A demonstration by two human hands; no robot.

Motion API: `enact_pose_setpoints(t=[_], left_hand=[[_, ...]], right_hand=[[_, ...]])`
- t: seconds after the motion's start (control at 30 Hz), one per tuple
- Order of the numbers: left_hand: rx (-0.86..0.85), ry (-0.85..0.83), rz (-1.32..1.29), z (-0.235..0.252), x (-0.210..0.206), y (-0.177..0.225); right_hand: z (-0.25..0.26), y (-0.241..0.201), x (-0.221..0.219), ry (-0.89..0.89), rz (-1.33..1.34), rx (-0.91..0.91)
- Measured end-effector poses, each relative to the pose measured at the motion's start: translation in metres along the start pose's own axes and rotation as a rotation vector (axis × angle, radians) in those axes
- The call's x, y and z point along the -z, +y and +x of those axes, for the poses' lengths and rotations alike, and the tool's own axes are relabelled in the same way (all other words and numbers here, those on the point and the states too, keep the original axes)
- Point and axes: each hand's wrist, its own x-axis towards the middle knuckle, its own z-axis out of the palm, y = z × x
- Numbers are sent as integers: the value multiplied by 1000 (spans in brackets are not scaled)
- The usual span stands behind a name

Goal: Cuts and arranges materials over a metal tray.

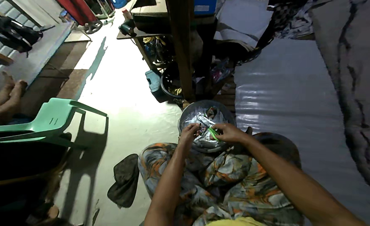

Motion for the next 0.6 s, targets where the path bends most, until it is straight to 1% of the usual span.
enact_pose_setpoints(t=[0.23, 0.37, 0.5, 0.6], left_hand=[[3, -12, -19, 1, 0, -1], [6, -5, -22, 2, 1, -1], [7, 8, -8, 0, -2, 0], [5, 2, -10, 0, -1, 0]], right_hand=[[-3, -4, 2, 50, 5, -15], [-4, -5, 2, 26, 33, -39], [-3, -1, 1, -11, 14, -8], [-2, -1, 1, -1, 3, 13]])
